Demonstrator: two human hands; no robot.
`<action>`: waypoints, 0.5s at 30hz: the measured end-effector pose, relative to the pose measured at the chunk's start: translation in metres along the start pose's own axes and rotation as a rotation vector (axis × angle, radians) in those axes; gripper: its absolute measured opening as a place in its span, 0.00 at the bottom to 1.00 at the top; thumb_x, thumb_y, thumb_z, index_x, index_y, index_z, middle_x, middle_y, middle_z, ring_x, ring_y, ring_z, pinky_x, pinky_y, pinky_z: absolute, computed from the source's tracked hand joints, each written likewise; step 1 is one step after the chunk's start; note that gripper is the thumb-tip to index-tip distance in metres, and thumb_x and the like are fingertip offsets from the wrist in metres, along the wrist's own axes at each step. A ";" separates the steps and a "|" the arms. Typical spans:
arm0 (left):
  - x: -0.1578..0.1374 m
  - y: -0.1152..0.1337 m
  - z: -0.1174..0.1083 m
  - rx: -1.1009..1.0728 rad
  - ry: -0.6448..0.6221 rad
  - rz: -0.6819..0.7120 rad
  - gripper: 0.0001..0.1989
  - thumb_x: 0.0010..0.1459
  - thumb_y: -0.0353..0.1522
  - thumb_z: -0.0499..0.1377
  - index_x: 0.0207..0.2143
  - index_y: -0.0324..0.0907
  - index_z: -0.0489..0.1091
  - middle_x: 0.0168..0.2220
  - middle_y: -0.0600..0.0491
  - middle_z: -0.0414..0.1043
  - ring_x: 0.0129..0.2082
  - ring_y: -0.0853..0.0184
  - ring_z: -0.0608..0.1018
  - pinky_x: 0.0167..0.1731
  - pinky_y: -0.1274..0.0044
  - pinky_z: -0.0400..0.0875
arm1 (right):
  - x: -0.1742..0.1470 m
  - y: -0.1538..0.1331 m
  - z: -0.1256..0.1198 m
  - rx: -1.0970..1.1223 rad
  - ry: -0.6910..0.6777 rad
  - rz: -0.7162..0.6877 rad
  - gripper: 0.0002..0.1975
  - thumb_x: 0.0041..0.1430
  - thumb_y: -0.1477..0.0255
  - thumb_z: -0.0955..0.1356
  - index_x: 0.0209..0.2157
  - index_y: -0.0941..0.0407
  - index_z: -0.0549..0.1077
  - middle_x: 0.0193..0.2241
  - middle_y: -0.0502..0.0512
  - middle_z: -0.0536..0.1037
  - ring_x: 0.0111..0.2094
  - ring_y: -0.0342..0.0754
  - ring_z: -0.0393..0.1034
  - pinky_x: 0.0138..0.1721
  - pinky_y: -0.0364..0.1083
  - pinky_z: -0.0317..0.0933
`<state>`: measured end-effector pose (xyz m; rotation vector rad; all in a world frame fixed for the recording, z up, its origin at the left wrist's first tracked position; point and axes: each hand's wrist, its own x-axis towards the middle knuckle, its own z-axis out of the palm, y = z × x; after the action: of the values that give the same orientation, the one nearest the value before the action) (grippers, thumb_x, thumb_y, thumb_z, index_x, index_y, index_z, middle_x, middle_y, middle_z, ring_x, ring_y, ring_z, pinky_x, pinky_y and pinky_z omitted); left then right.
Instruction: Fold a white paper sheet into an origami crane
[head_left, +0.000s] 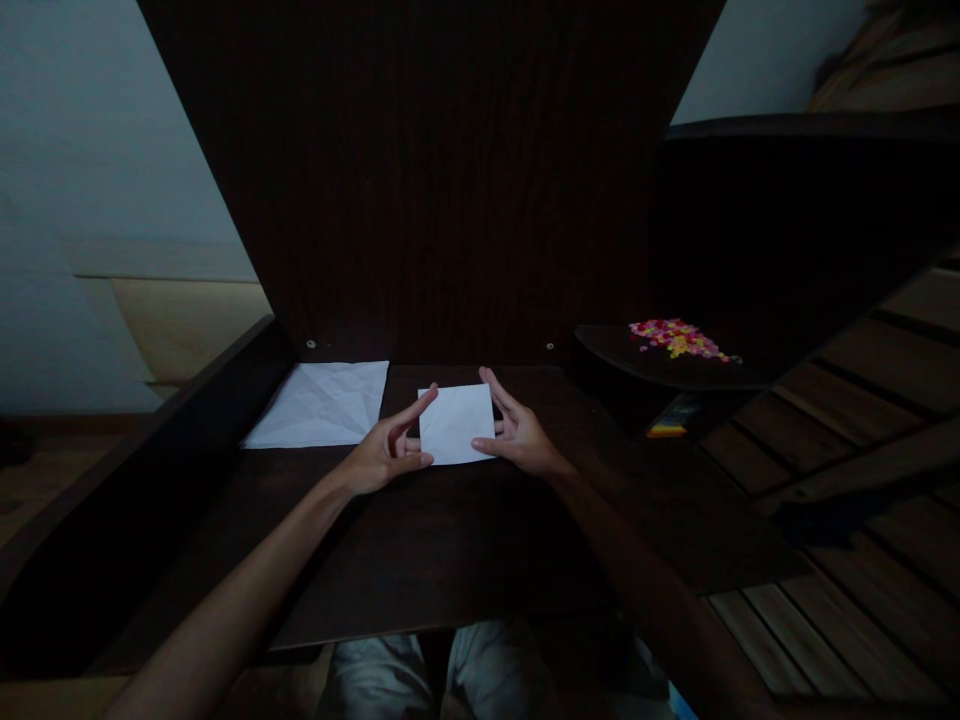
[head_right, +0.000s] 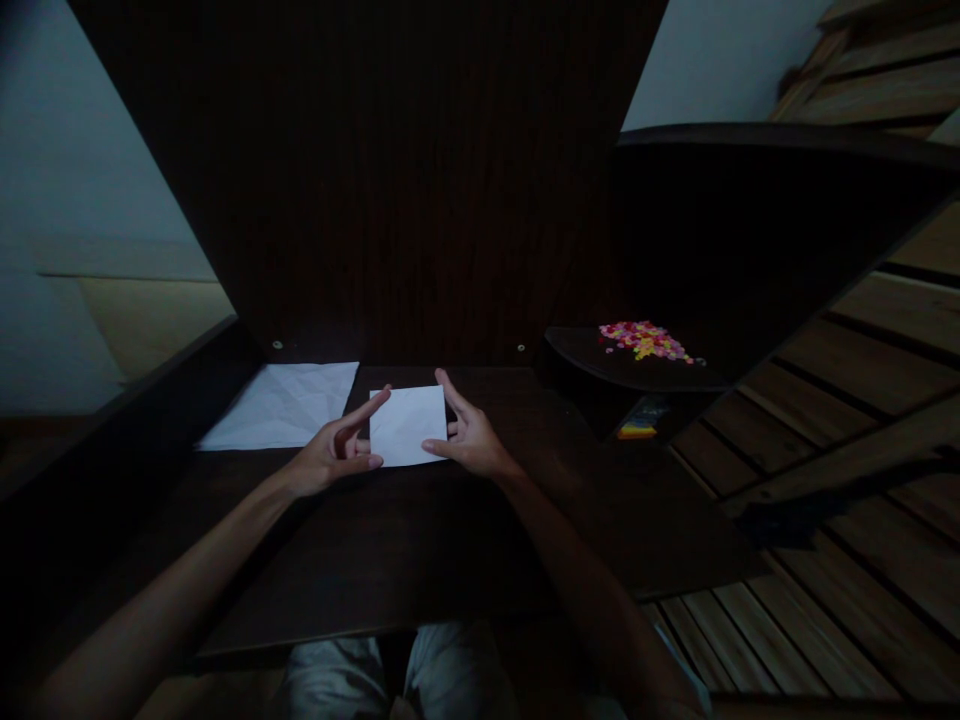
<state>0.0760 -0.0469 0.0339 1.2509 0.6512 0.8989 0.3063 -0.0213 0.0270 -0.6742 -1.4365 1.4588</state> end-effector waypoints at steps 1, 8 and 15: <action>0.000 0.000 0.000 0.006 0.001 0.006 0.49 0.45 0.24 0.66 0.64 0.53 0.45 0.57 0.41 0.64 0.41 0.58 0.79 0.40 0.71 0.73 | 0.000 -0.001 -0.001 0.009 -0.001 -0.005 0.52 0.36 0.79 0.75 0.62 0.43 0.52 0.65 0.56 0.49 0.49 0.55 0.70 0.38 0.47 0.71; 0.000 0.001 0.002 0.013 -0.017 0.063 0.50 0.44 0.24 0.65 0.64 0.55 0.43 0.64 0.42 0.52 0.48 0.53 0.75 0.42 0.69 0.73 | 0.000 0.001 0.004 0.013 -0.052 0.005 0.44 0.42 0.77 0.74 0.60 0.46 0.57 0.62 0.53 0.59 0.56 0.51 0.63 0.50 0.47 0.64; 0.001 -0.003 -0.003 0.035 -0.095 0.057 0.50 0.47 0.25 0.64 0.65 0.57 0.39 0.67 0.43 0.40 0.50 0.52 0.73 0.41 0.73 0.73 | -0.002 0.001 0.002 -0.064 -0.103 0.047 0.44 0.46 0.75 0.72 0.62 0.42 0.51 0.65 0.52 0.47 0.45 0.48 0.72 0.43 0.45 0.69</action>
<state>0.0747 -0.0451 0.0306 1.3411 0.5605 0.8721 0.3053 -0.0235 0.0255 -0.6848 -1.5617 1.5081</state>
